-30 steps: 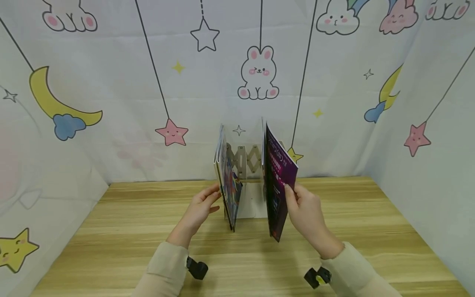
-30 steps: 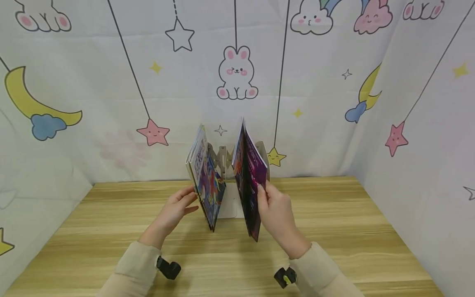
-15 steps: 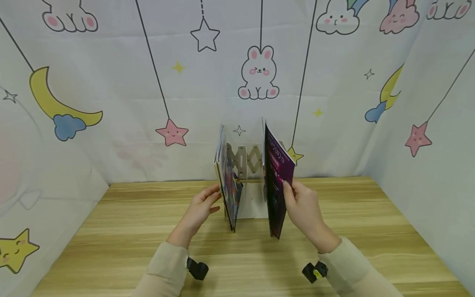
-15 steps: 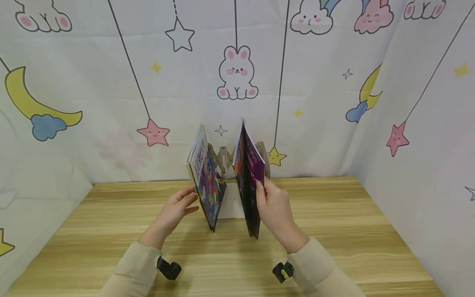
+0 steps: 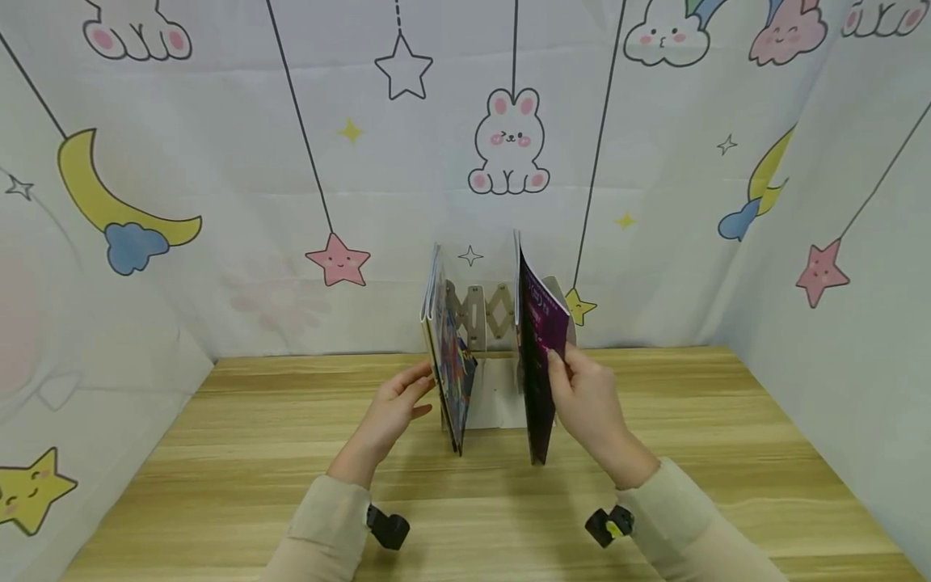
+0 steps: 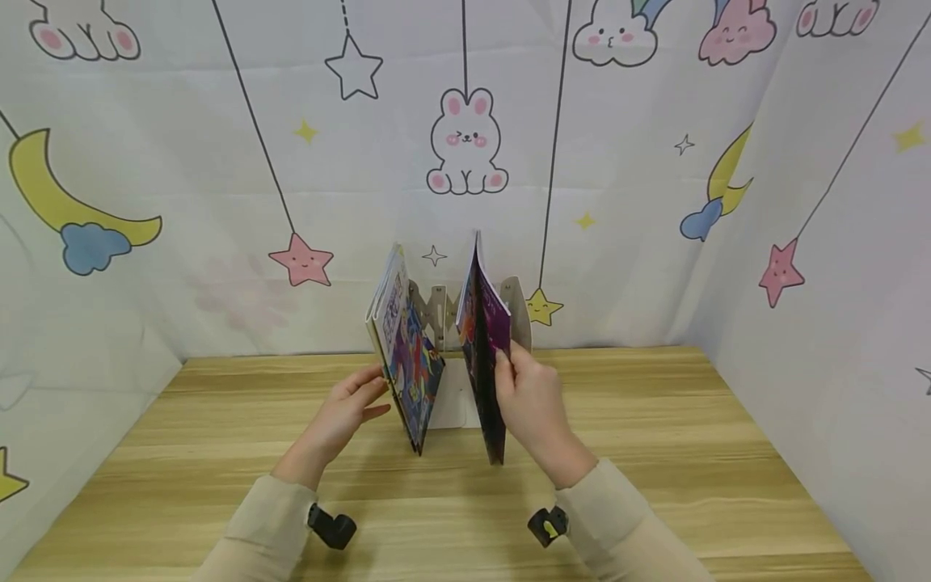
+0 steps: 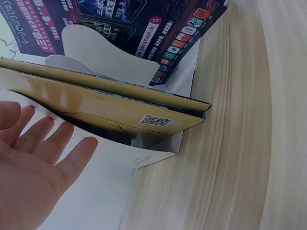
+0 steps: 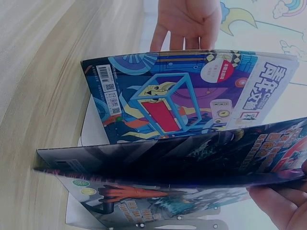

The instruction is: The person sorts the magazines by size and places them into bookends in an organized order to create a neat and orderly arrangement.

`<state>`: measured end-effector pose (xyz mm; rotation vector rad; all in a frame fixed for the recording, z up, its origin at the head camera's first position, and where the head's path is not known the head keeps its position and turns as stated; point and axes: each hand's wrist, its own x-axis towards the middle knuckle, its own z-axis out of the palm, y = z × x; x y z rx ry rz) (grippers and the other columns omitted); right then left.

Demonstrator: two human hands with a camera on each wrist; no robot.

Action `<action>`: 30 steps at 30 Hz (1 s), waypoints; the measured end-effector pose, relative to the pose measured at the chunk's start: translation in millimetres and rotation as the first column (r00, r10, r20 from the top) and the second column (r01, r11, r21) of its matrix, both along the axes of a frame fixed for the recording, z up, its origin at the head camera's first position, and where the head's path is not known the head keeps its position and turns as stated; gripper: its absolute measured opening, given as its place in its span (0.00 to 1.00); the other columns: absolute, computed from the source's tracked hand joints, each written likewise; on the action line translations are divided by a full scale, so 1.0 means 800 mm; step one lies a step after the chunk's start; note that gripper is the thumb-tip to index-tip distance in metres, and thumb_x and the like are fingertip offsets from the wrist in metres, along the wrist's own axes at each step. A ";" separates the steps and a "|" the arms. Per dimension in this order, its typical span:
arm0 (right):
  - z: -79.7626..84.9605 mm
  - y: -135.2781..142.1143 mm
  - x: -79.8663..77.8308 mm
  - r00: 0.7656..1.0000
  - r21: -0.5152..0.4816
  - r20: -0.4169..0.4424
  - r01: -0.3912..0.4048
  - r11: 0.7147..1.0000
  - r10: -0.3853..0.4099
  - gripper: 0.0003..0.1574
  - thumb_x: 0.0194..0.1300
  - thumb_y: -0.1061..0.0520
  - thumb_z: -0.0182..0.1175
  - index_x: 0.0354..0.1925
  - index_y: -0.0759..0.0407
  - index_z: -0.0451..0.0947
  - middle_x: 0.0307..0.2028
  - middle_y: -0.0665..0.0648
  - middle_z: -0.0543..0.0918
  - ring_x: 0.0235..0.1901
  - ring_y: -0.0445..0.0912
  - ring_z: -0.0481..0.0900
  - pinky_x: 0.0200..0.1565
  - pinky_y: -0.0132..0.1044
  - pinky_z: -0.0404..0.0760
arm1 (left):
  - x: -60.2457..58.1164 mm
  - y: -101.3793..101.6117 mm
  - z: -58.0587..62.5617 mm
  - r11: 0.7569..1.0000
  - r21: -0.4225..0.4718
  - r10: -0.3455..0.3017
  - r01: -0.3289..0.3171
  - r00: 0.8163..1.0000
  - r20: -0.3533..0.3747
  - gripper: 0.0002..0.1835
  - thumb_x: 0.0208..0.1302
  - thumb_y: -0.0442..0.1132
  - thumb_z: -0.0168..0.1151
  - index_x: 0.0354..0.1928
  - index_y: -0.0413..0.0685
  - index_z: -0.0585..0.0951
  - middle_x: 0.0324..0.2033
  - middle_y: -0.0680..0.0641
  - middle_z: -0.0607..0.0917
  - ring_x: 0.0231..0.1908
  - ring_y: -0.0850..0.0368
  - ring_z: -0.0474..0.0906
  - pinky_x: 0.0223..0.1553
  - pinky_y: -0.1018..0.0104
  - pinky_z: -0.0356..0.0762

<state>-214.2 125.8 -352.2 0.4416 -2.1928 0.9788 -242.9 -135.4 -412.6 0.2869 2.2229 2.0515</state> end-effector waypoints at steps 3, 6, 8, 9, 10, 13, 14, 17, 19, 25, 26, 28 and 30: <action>0.001 -0.002 0.001 1.000 -0.008 0.016 -0.020 1.000 0.020 0.07 0.65 0.64 0.56 0.31 0.66 0.79 0.12 0.50 0.69 0.12 0.35 0.60 0.11 0.26 0.61 | 0.001 0.000 0.001 1.000 0.003 0.002 -0.002 1.000 0.002 0.24 0.75 0.37 0.39 0.70 0.41 0.59 0.70 0.41 0.60 0.68 0.42 0.60 0.62 0.46 0.68; 0.001 -0.003 0.002 0.998 -0.017 0.049 -0.035 0.999 0.036 0.09 0.66 0.63 0.55 0.31 0.66 0.79 0.13 0.51 0.71 0.12 0.34 0.60 0.12 0.27 0.61 | 0.002 0.001 0.003 1.000 0.002 0.004 -0.004 1.000 0.003 0.24 0.75 0.38 0.39 0.70 0.41 0.59 0.70 0.41 0.61 0.68 0.43 0.60 0.62 0.46 0.69; 0.001 -0.003 0.003 0.995 -0.030 0.086 -0.053 0.998 0.055 0.09 0.67 0.61 0.55 0.34 0.66 0.80 0.16 0.54 0.76 0.13 0.34 0.62 0.13 0.27 0.63 | 0.003 0.001 0.004 1.000 0.002 0.007 -0.007 1.000 0.003 0.24 0.75 0.37 0.39 0.70 0.41 0.60 0.70 0.40 0.61 0.68 0.43 0.60 0.62 0.46 0.69; 0.001 -0.004 0.004 0.992 -0.037 0.105 -0.061 0.997 0.065 0.10 0.68 0.61 0.55 0.36 0.66 0.81 0.18 0.55 0.79 0.14 0.35 0.63 0.13 0.27 0.64 | 0.003 0.001 0.004 1.000 0.001 0.009 -0.009 1.000 0.003 0.24 0.75 0.37 0.39 0.70 0.41 0.60 0.70 0.40 0.61 0.68 0.42 0.60 0.62 0.46 0.69; 0.000 -0.004 0.004 0.989 -0.047 0.124 -0.071 0.996 0.076 0.11 0.68 0.60 0.55 0.39 0.66 0.81 0.21 0.57 0.82 0.15 0.35 0.65 0.14 0.27 0.66 | 0.003 0.001 0.005 1.000 0.000 0.011 -0.011 1.000 0.003 0.24 0.75 0.37 0.39 0.70 0.41 0.60 0.70 0.40 0.61 0.68 0.42 0.60 0.62 0.46 0.69; -0.001 -0.004 0.005 0.982 -0.061 0.153 -0.100 0.993 0.108 0.14 0.69 0.58 0.55 0.45 0.67 0.81 0.30 0.62 0.86 0.20 0.39 0.73 0.19 0.26 0.72 | 0.004 0.002 0.005 1.000 0.002 0.015 -0.015 1.000 0.004 0.24 0.75 0.37 0.39 0.70 0.40 0.60 0.70 0.40 0.61 0.68 0.42 0.60 0.62 0.45 0.69; -0.002 -0.004 0.005 0.981 -0.062 0.154 -0.107 0.992 0.116 0.15 0.69 0.58 0.55 0.46 0.67 0.81 0.33 0.62 0.87 0.22 0.40 0.76 0.21 0.25 0.75 | 0.004 0.001 0.005 1.000 0.002 0.015 -0.015 1.000 0.004 0.24 0.75 0.37 0.39 0.70 0.40 0.60 0.69 0.40 0.61 0.68 0.42 0.60 0.62 0.45 0.69; -0.005 -0.004 0.007 0.978 -0.053 0.155 -0.130 0.990 0.136 0.17 0.69 0.57 0.56 0.50 0.67 0.79 0.38 0.63 0.87 0.28 0.43 0.81 0.26 0.27 0.80 | 0.004 0.001 0.006 1.000 0.000 0.013 -0.013 1.000 0.006 0.24 0.75 0.37 0.39 0.70 0.41 0.60 0.70 0.40 0.61 0.68 0.42 0.60 0.62 0.46 0.69; -0.008 -0.003 0.007 0.975 -0.047 0.161 -0.150 0.988 0.156 0.20 0.69 0.56 0.56 0.54 0.66 0.77 0.42 0.63 0.86 0.32 0.46 0.84 0.30 0.29 0.83 | 0.003 0.001 0.005 1.000 -0.001 0.012 -0.012 1.000 0.007 0.24 0.75 0.37 0.39 0.70 0.41 0.60 0.70 0.40 0.61 0.68 0.42 0.60 0.62 0.46 0.69; -0.012 -0.003 0.015 0.954 -0.016 0.197 -0.226 0.974 0.225 0.25 0.70 0.53 0.54 0.62 0.61 0.71 0.54 0.60 0.80 0.43 0.48 0.85 0.39 0.34 0.85 | 0.004 0.001 0.007 1.000 -0.009 0.015 -0.015 1.000 0.002 0.24 0.75 0.37 0.40 0.70 0.40 0.60 0.69 0.40 0.61 0.68 0.42 0.60 0.62 0.46 0.70; -0.012 -0.003 0.016 0.950 -0.011 0.205 -0.237 0.971 0.234 0.25 0.70 0.53 0.54 0.62 0.60 0.71 0.55 0.60 0.80 0.43 0.48 0.85 0.39 0.34 0.85 | 0.004 0.001 0.007 1.000 -0.011 0.015 -0.015 1.000 0.002 0.24 0.75 0.37 0.40 0.69 0.40 0.61 0.69 0.40 0.62 0.68 0.42 0.60 0.62 0.47 0.70; -0.012 -0.001 0.018 0.943 -0.002 0.224 -0.251 0.968 0.245 0.25 0.70 0.52 0.53 0.62 0.60 0.71 0.56 0.60 0.79 0.44 0.48 0.85 0.40 0.35 0.85 | 0.004 0.000 0.008 1.000 -0.014 0.017 -0.017 1.000 0.005 0.24 0.75 0.37 0.40 0.69 0.40 0.61 0.69 0.40 0.62 0.68 0.43 0.60 0.62 0.47 0.70; -0.011 0.001 0.018 0.937 0.010 0.247 -0.257 0.966 0.247 0.25 0.71 0.51 0.52 0.62 0.59 0.71 0.56 0.61 0.79 0.45 0.49 0.84 0.42 0.38 0.85 | 0.004 0.000 0.009 1.000 -0.018 0.018 -0.017 1.000 0.008 0.23 0.75 0.37 0.40 0.69 0.40 0.61 0.69 0.40 0.62 0.68 0.43 0.60 0.62 0.47 0.70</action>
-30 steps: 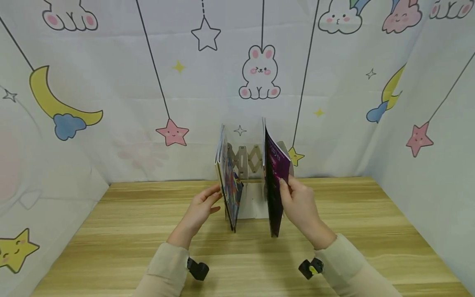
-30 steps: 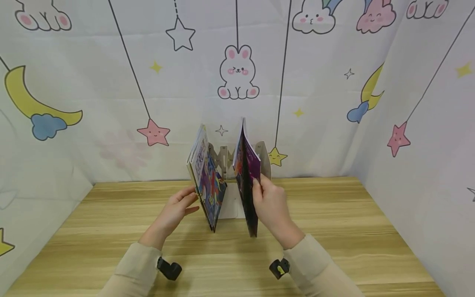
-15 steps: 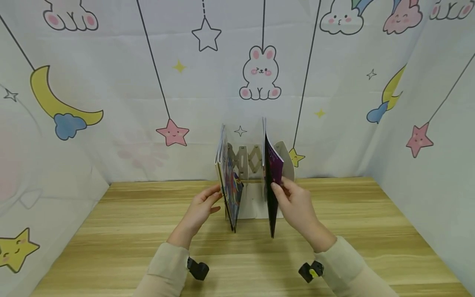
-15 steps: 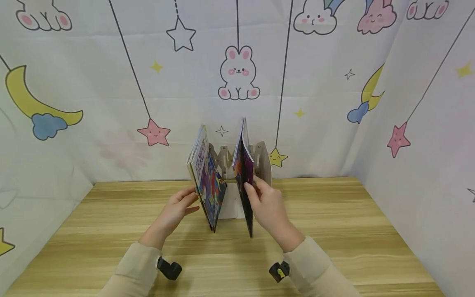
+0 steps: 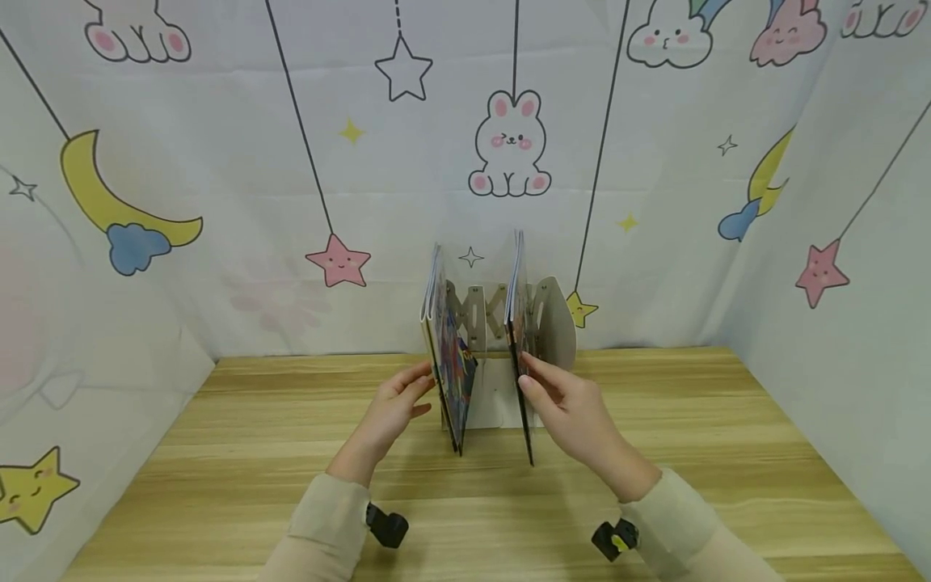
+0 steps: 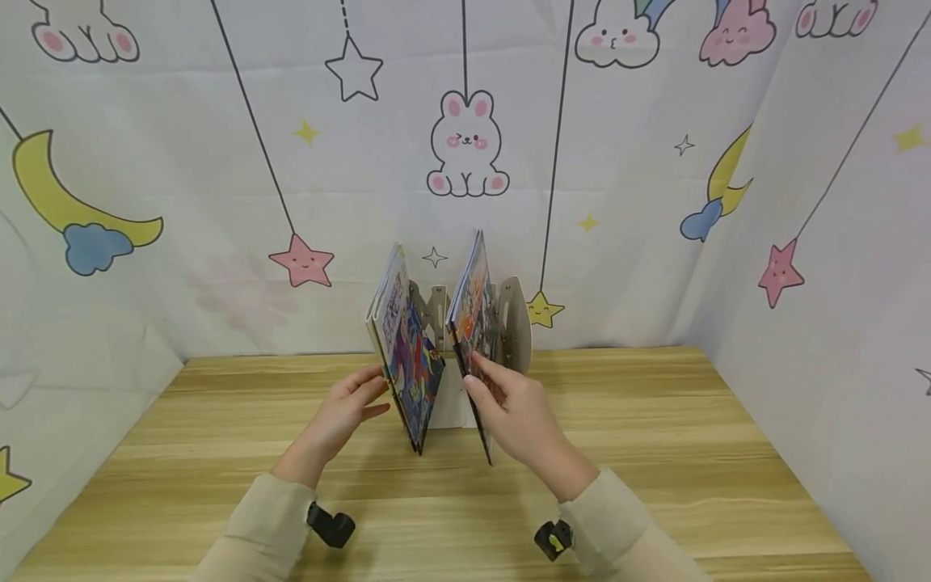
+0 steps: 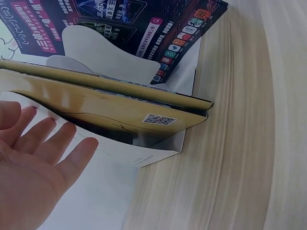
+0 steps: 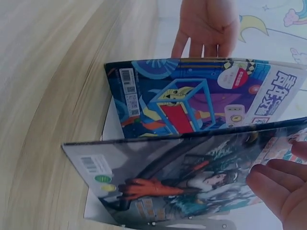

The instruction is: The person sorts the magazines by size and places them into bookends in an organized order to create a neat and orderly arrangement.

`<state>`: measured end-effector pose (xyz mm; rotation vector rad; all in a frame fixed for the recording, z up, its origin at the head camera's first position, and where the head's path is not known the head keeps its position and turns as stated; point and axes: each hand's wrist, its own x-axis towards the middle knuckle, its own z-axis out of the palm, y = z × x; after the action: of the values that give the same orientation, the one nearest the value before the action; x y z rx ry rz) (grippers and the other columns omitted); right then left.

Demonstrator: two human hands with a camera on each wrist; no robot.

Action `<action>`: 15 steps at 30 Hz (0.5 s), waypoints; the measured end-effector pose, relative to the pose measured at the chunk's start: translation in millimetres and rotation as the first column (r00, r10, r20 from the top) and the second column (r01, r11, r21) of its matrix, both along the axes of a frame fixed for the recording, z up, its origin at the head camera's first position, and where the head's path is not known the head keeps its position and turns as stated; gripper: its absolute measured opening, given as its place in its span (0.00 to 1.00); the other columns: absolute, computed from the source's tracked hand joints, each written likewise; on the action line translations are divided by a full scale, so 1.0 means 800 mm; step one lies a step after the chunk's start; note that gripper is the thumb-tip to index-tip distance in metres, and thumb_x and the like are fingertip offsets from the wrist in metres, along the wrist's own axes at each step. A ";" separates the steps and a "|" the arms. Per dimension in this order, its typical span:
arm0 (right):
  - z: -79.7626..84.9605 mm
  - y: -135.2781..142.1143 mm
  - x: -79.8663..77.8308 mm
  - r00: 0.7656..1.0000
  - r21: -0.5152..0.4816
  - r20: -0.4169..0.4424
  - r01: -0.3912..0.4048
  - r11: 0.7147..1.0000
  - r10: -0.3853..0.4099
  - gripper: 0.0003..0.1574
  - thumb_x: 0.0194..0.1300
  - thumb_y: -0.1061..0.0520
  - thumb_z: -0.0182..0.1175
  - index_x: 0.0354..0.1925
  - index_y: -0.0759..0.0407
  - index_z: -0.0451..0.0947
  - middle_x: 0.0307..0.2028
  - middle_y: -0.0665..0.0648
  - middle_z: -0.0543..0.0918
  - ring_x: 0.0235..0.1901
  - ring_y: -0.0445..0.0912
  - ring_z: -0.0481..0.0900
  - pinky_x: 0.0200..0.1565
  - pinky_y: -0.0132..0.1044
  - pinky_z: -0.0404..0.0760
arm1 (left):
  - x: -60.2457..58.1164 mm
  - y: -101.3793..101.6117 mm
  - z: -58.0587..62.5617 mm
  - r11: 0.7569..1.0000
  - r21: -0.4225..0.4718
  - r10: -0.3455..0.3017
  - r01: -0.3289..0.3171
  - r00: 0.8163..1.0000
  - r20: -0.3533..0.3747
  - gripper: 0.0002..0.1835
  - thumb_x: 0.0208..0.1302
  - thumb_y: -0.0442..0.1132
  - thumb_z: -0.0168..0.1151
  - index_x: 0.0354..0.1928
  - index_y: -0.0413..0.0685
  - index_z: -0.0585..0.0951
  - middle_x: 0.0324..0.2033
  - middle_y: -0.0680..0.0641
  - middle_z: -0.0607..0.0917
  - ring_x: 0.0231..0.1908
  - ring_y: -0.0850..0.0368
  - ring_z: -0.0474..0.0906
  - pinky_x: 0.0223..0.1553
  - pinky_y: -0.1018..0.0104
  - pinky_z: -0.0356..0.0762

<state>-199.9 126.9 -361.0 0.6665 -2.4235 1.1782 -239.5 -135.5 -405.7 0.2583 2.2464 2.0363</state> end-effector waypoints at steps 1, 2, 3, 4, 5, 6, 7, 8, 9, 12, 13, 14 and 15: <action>0.000 0.002 -0.001 1.000 0.014 0.010 0.002 1.000 -0.002 0.25 0.71 0.50 0.51 0.62 0.59 0.71 0.56 0.61 0.79 0.46 0.49 0.84 0.43 0.39 0.85 | 0.000 0.000 0.000 1.000 -0.001 0.001 -0.001 1.000 0.002 0.23 0.75 0.38 0.40 0.69 0.41 0.61 0.69 0.40 0.62 0.68 0.43 0.61 0.62 0.47 0.70; 0.000 0.005 -0.002 1.000 0.025 0.022 0.005 1.000 -0.005 0.26 0.72 0.50 0.51 0.63 0.59 0.71 0.56 0.61 0.79 0.47 0.50 0.83 0.44 0.40 0.85 | 0.000 0.000 0.000 1.000 -0.004 0.001 -0.001 1.000 0.001 0.23 0.75 0.37 0.40 0.69 0.40 0.61 0.69 0.40 0.62 0.68 0.42 0.61 0.62 0.47 0.70; 0.000 0.008 -0.003 0.999 0.038 0.033 0.008 0.999 -0.009 0.26 0.72 0.49 0.50 0.63 0.59 0.70 0.57 0.61 0.78 0.48 0.51 0.83 0.46 0.41 0.84 | 0.000 -0.001 0.000 1.000 -0.007 0.003 -0.003 1.000 0.001 0.23 0.75 0.37 0.40 0.69 0.40 0.61 0.69 0.39 0.62 0.68 0.42 0.61 0.62 0.47 0.70; 0.000 0.011 -0.005 0.999 0.053 0.040 0.013 0.999 -0.015 0.26 0.72 0.49 0.50 0.63 0.59 0.70 0.57 0.62 0.78 0.49 0.51 0.82 0.46 0.43 0.84 | 0.000 -0.001 0.000 1.000 -0.011 0.004 -0.004 1.000 -0.001 0.23 0.75 0.37 0.40 0.69 0.40 0.61 0.69 0.39 0.62 0.68 0.42 0.61 0.62 0.47 0.70; -0.001 0.015 -0.007 0.999 0.071 0.042 0.020 0.997 -0.023 0.27 0.72 0.48 0.50 0.64 0.59 0.69 0.58 0.62 0.78 0.50 0.52 0.82 0.48 0.44 0.83 | -0.001 -0.002 0.000 1.000 -0.017 0.005 -0.005 1.000 -0.003 0.23 0.75 0.37 0.40 0.69 0.40 0.61 0.69 0.38 0.62 0.67 0.41 0.61 0.62 0.47 0.69; -0.001 0.019 -0.009 0.999 0.094 0.042 0.030 0.995 -0.034 0.28 0.72 0.48 0.49 0.64 0.59 0.69 0.59 0.61 0.77 0.52 0.53 0.80 0.49 0.45 0.83 | -0.001 -0.002 0.000 1.000 -0.028 0.005 -0.006 1.000 -0.008 0.23 0.75 0.38 0.40 0.69 0.39 0.61 0.69 0.38 0.62 0.67 0.41 0.61 0.62 0.47 0.69; -0.001 0.023 -0.011 0.998 0.118 0.036 0.040 0.992 -0.044 0.28 0.72 0.47 0.49 0.64 0.59 0.68 0.60 0.61 0.76 0.54 0.53 0.79 0.50 0.47 0.82 | 0.000 -0.002 0.000 0.999 -0.046 0.008 -0.008 1.000 -0.013 0.24 0.75 0.38 0.41 0.69 0.40 0.61 0.69 0.38 0.63 0.67 0.41 0.62 0.63 0.47 0.69; 0.000 0.028 -0.012 0.998 0.150 0.023 0.049 0.988 -0.053 0.29 0.72 0.47 0.49 0.65 0.59 0.68 0.61 0.61 0.74 0.56 0.55 0.77 0.52 0.49 0.80 | 0.000 -0.003 0.000 0.997 -0.079 0.012 -0.014 1.000 -0.026 0.24 0.75 0.40 0.42 0.69 0.41 0.62 0.68 0.38 0.63 0.67 0.41 0.62 0.63 0.46 0.68; 0.001 0.033 -0.014 0.998 0.191 0.005 0.057 0.980 -0.059 0.30 0.72 0.46 0.49 0.65 0.60 0.67 0.63 0.62 0.72 0.58 0.56 0.75 0.54 0.50 0.79 | 0.001 -0.003 0.001 0.993 -0.116 0.015 -0.020 0.999 -0.045 0.25 0.75 0.42 0.43 0.69 0.41 0.61 0.68 0.38 0.64 0.67 0.41 0.62 0.64 0.46 0.67; 0.007 0.049 -0.021 0.997 0.323 -0.045 0.080 0.943 -0.070 0.35 0.72 0.44 0.48 0.68 0.62 0.61 0.69 0.62 0.62 0.67 0.58 0.63 0.63 0.55 0.69 | 0.003 -0.007 0.006 0.954 -0.294 0.026 -0.064 0.991 -0.132 0.29 0.74 0.51 0.44 0.71 0.48 0.60 0.70 0.43 0.62 0.69 0.42 0.59 0.66 0.44 0.62; 0.009 0.054 -0.025 0.995 0.368 -0.063 0.090 0.925 -0.072 0.37 0.72 0.43 0.48 0.69 0.63 0.59 0.70 0.63 0.59 0.69 0.59 0.60 0.65 0.57 0.65 | 0.002 -0.008 0.008 0.931 -0.355 0.021 -0.083 0.985 -0.173 0.30 0.73 0.54 0.44 0.72 0.49 0.59 0.71 0.43 0.60 0.70 0.42 0.56 0.68 0.43 0.59; 0.012 0.061 -0.029 0.994 0.413 -0.077 0.102 0.905 -0.077 0.39 0.72 0.41 0.47 0.70 0.63 0.57 0.71 0.64 0.57 0.70 0.59 0.56 0.67 0.59 0.60 | 0.002 -0.011 0.010 0.904 -0.414 0.018 -0.106 0.977 -0.213 0.32 0.72 0.56 0.43 0.72 0.49 0.57 0.72 0.44 0.57 0.71 0.42 0.53 0.69 0.42 0.55; 0.014 0.067 -0.034 0.992 0.453 -0.087 0.119 0.884 -0.089 0.41 0.72 0.40 0.46 0.71 0.63 0.55 0.72 0.64 0.54 0.71 0.59 0.53 0.68 0.60 0.56 | 0.001 -0.014 0.013 0.873 -0.469 0.010 -0.132 0.968 -0.252 0.34 0.72 0.58 0.42 0.73 0.49 0.56 0.73 0.44 0.54 0.72 0.42 0.49 0.70 0.41 0.52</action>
<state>-227.2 180.6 -349.8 0.6791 -2.6636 0.5271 -238.5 -146.8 -395.3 0.3990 2.8598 1.4557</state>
